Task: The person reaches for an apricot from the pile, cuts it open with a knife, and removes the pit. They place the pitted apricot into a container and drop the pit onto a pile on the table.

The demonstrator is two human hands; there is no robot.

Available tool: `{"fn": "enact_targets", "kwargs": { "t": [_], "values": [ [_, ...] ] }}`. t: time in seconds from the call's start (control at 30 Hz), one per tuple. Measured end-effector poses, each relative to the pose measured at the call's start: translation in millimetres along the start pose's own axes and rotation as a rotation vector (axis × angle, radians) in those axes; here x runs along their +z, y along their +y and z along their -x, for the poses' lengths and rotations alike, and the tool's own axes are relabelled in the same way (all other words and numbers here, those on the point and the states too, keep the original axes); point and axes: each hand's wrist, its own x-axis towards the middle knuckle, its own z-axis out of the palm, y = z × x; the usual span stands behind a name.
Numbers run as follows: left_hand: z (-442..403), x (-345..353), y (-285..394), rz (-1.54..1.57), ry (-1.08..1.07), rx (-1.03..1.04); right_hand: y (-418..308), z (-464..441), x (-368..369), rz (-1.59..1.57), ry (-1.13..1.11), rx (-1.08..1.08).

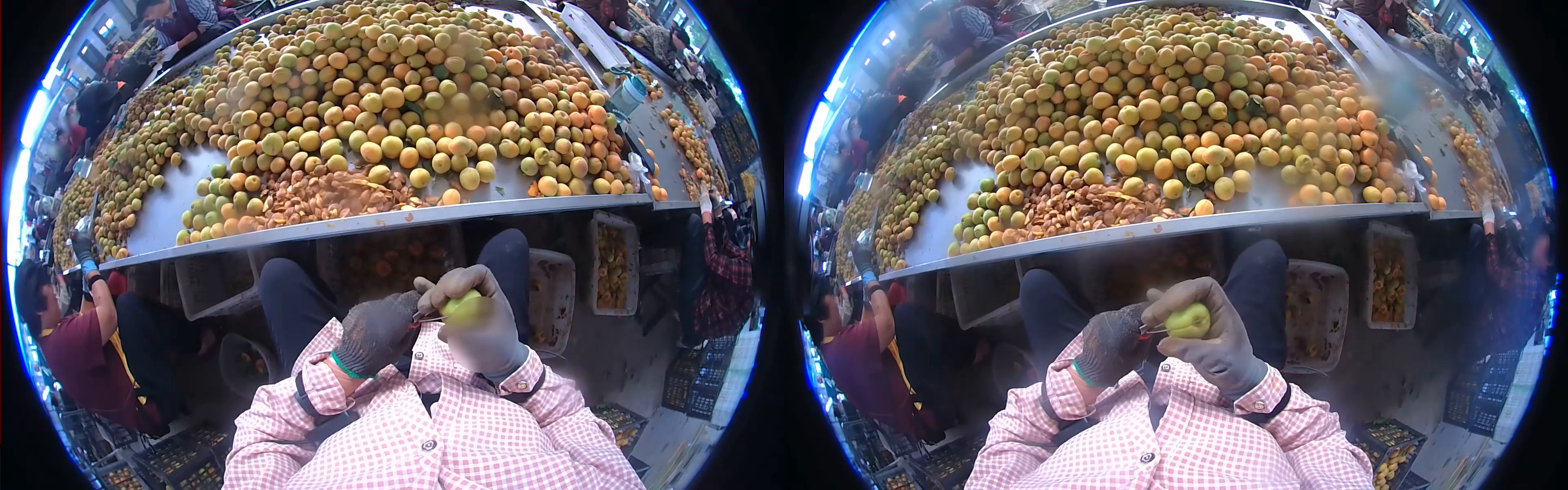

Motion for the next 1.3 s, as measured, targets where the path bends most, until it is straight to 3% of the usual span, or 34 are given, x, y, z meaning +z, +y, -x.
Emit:
{"fn": "enact_targets", "kwargs": {
  "t": [0.13, 0.2, 0.23, 0.33, 0.43, 0.5, 0.53, 0.63, 0.7, 0.73, 0.8, 0.97, 1.03, 1.1, 1.13, 1.17, 1.23, 1.3],
  "values": [
    [-6, 3, -4, -0.117, -0.052, -0.067, -1, -9, 7, -0.100, 0.096, 0.077],
    [-15, 6, -9, -0.027, -0.074, -0.156, 8, -19, 0, 0.328, 0.107, 0.099],
    [-15, 7, -10, -0.030, -0.067, -0.155, 6, -21, -1, 0.330, 0.100, 0.096],
    [-13, 10, -7, 0.048, 0.017, -0.094, 0, -21, 2, -0.127, 0.069, 0.127],
    [-15, 4, 1, -0.006, 0.000, -0.136, 8, -22, 0, -0.329, 0.027, 0.089],
    [-16, -1, 2, 0.023, -0.061, -0.178, 7, -21, 5, -0.315, 0.072, 0.111],
    [-14, 3, -1, 0.019, -0.059, -0.179, 9, -20, 3, -0.151, 0.062, 0.057],
    [-4, 22, -10, 0.210, 0.059, -0.051, 10, -18, 4, 0.067, 0.074, -0.026],
    [-2, 23, -9, 0.099, 0.011, -0.176, 10, -20, 6, -0.228, 0.143, 0.033],
    [-4, 22, -8, 0.099, 0.015, -0.171, 12, -19, 7, -0.251, 0.143, 0.025],
    [-7, 20, -8, 0.139, -0.079, -0.364, 21, -15, 2, -0.317, 0.228, 0.040],
    [19, 46, -48, 0.508, 0.108, -0.312, 4, -22, -19, -0.471, 0.367, -0.016],
    [20, 42, -50, 0.633, 0.166, -0.329, -17, -19, -27, -0.516, 0.305, 0.050],
    [17, 33, -45, 0.690, 0.161, -0.446, -24, -16, -31, -0.247, 0.198, 0.242],
    [15, 31, -44, 0.649, 0.138, -0.397, -26, -16, -26, -0.042, 0.207, 0.234],
    [13, 28, -40, 0.649, 0.137, -0.398, -26, -15, -24, -0.043, 0.209, 0.235],
    [5, 20, -25, 0.634, 0.108, -0.327, -25, -14, -21, 0.478, 0.211, 0.223],
    [-1, 14, -13, 0.539, 0.067, -0.324, -17, -13, -22, 0.435, 0.243, 0.225]
  ]
}}
